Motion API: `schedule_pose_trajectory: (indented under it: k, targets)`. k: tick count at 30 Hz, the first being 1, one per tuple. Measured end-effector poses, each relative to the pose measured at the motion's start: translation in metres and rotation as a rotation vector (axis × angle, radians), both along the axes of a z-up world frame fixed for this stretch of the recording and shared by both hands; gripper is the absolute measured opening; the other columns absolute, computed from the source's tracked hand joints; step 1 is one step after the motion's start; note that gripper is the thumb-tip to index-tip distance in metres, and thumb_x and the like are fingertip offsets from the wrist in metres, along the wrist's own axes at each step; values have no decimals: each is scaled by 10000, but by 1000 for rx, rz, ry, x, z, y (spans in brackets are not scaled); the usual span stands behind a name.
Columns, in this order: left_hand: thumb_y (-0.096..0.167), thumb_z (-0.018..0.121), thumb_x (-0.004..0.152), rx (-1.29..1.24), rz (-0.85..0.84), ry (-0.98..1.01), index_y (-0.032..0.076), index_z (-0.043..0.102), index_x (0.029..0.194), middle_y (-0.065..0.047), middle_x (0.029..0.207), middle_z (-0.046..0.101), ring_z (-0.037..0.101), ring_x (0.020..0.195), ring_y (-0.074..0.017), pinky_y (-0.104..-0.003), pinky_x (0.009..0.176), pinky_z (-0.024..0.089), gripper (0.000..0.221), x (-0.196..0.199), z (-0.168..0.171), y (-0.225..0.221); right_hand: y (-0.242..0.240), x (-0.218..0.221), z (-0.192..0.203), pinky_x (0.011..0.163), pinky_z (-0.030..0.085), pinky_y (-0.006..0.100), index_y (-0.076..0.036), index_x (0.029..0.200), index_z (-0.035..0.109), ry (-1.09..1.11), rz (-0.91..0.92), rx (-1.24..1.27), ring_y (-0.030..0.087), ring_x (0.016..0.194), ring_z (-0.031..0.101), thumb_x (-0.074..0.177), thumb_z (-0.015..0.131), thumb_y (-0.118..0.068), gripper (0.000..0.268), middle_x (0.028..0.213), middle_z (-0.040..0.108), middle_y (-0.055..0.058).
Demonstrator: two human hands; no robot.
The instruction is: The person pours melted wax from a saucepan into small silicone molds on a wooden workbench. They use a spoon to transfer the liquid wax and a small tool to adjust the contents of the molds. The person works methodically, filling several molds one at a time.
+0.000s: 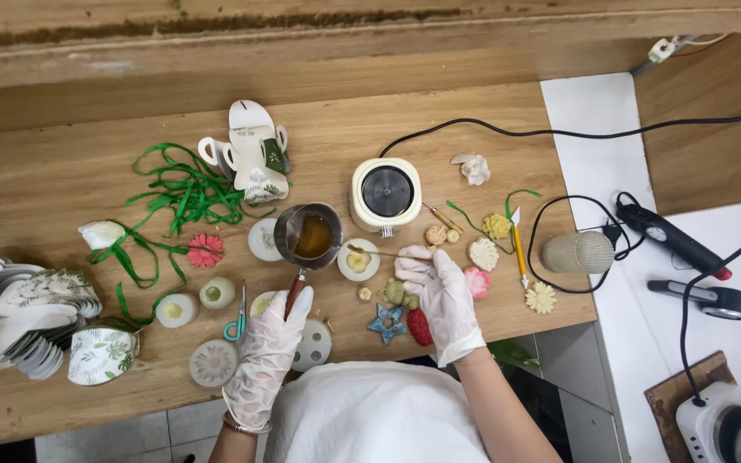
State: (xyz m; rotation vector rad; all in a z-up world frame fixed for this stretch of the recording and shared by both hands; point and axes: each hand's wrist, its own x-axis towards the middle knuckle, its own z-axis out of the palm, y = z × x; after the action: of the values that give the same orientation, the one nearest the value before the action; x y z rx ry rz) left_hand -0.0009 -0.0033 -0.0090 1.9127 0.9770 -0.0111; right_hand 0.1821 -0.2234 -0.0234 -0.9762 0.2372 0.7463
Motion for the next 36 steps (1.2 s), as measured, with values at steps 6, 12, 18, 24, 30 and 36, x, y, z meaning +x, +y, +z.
schedule_pose_trajectory:
  k: [6, 12, 18, 24, 30, 36]
  targets:
    - [548, 564, 942, 31, -82, 106, 158, 674, 1024, -187, 777, 709, 695, 735, -409, -502, 622, 504, 414, 7, 5, -10, 19, -3, 13, 784, 573, 297, -8, 1344, 600, -352, 203, -218, 192, 985, 721, 1060, 469, -380, 486, 1193, 742, 134]
    - [588, 565, 933, 71, -99, 139, 164, 657, 991, -189, 754, 704, 687, 722, -422, -520, 626, 498, 438, 9, 3, -18, 22, -1, -5, 774, 577, 283, -24, 1346, 622, -389, 261, -237, 169, 968, 714, 1065, 488, -390, 480, 1204, 742, 143]
    - [595, 554, 936, 81, -126, 134, 169, 659, 1009, -194, 763, 703, 686, 737, -430, -525, 632, 500, 444, 8, 1, -22, 18, -3, -11, 743, 567, 296, -10, 1339, 608, -271, 224, -178, 194, 935, 721, 1068, 479, -382, 478, 1188, 738, 158]
    - [582, 549, 940, -24, -88, 193, 156, 660, 1011, -186, 751, 713, 704, 732, -405, -501, 650, 514, 445, 10, 15, -19, 1, -4, 3, 785, 578, 308, -3, 1351, 586, -121, 168, -64, 191, 960, 721, 1079, 444, -364, 474, 1180, 718, 153]
    - [529, 574, 960, 0, -39, 118, 122, 691, 1019, -188, 774, 697, 677, 734, -390, -467, 634, 505, 428, 3, 17, -9, -20, -5, -39, 763, 584, 330, 21, 1334, 601, -118, 119, -81, 221, 936, 724, 1093, 460, -367, 479, 1152, 719, 162]
    - [500, 583, 976, -15, -35, 109, 87, 698, 1014, -164, 705, 684, 690, 644, -320, -443, 586, 498, 431, -4, 13, 0, -18, -1, -84, 752, 600, 351, -20, 1227, 598, -73, 77, -183, 266, 903, 749, 1058, 482, -372, 407, 1089, 738, 180]
